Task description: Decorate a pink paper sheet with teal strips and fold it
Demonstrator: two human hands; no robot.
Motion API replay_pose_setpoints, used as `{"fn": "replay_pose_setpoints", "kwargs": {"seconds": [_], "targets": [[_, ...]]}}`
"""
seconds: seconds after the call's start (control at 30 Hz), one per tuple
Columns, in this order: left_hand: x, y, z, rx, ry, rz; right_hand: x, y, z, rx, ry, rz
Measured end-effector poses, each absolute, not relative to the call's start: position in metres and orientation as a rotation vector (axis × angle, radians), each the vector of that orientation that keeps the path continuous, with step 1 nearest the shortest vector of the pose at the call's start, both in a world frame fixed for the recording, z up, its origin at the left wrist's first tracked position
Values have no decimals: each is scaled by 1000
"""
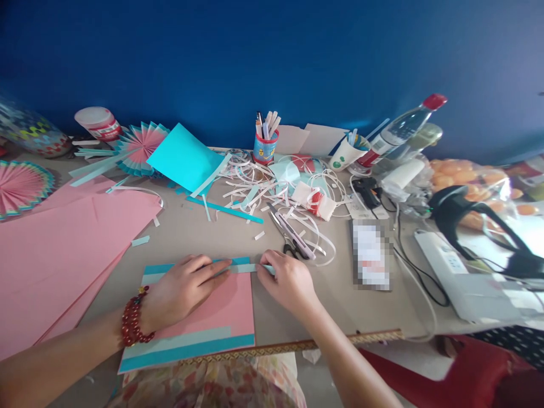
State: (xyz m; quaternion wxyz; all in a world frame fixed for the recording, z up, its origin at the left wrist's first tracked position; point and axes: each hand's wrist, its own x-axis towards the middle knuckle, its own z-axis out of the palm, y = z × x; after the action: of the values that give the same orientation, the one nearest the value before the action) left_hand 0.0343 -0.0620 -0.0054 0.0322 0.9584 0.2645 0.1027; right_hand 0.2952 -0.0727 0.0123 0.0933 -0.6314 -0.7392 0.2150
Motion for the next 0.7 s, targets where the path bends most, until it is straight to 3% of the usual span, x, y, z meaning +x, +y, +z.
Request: {"fn": "replay_pose_setpoints", "kwargs": {"seconds": [0.7], "targets": [[36,-63,-7,2994,814,290,292,-69,9,-1939,-2178,605]]}}
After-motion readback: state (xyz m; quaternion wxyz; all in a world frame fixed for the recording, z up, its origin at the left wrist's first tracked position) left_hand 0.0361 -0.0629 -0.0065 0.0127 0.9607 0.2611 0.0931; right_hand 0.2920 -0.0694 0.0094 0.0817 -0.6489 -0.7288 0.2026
